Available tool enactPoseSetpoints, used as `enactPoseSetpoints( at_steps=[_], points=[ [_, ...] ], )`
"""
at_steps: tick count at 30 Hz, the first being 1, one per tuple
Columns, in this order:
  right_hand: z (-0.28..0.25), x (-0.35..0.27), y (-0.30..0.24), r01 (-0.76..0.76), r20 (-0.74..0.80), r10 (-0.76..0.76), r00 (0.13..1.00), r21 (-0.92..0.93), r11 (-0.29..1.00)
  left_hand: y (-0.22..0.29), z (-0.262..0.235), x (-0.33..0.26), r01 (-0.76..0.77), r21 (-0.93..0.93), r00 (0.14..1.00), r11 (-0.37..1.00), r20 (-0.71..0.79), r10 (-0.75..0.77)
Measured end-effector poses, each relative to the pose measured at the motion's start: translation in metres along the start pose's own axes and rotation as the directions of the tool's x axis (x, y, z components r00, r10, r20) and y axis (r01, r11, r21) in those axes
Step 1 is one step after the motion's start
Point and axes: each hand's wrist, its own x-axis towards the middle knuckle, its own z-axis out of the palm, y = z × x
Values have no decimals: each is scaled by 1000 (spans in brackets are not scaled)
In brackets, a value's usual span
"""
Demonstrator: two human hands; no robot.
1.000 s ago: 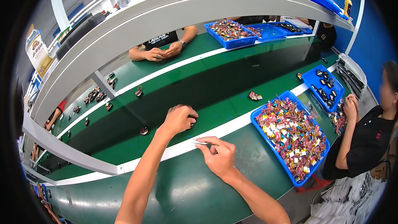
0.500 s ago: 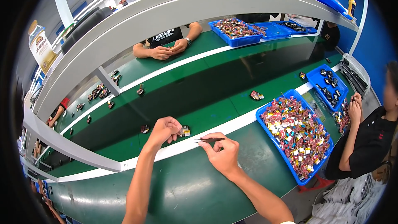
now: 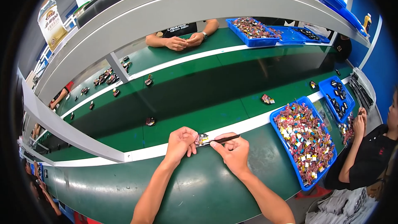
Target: Assembling small decorative pins on a factory production line using a small hand tool.
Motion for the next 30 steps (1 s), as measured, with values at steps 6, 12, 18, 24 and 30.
enactPoseSetpoints(
  at_steps=[6, 12, 18, 24, 30],
  points=[
    [7, -2, 6, 61, -7, -61, 998, -56, 997, -5, 4, -4, -30, 14, 999, 999, -43, 31],
    [5, -3, 9, 140, -34, -146, 989, -122, 983, -12, 14, -5, -125, 19, 991, 992, -42, 125],
    [3, -2, 12, 175, -62, -190, 980, -198, 964, -19, 19, -5, -160, 42, 985, 986, -61, 162],
    [6, -3, 6, 109, -43, -119, 992, -195, 975, -17, 25, -11, -187, 80, 978, 979, -82, 193],
    [3, 3, -4, -204, -53, 205, 977, 35, 978, -19, 26, -14, -212, 31, 973, 977, -81, 214]
  ],
)
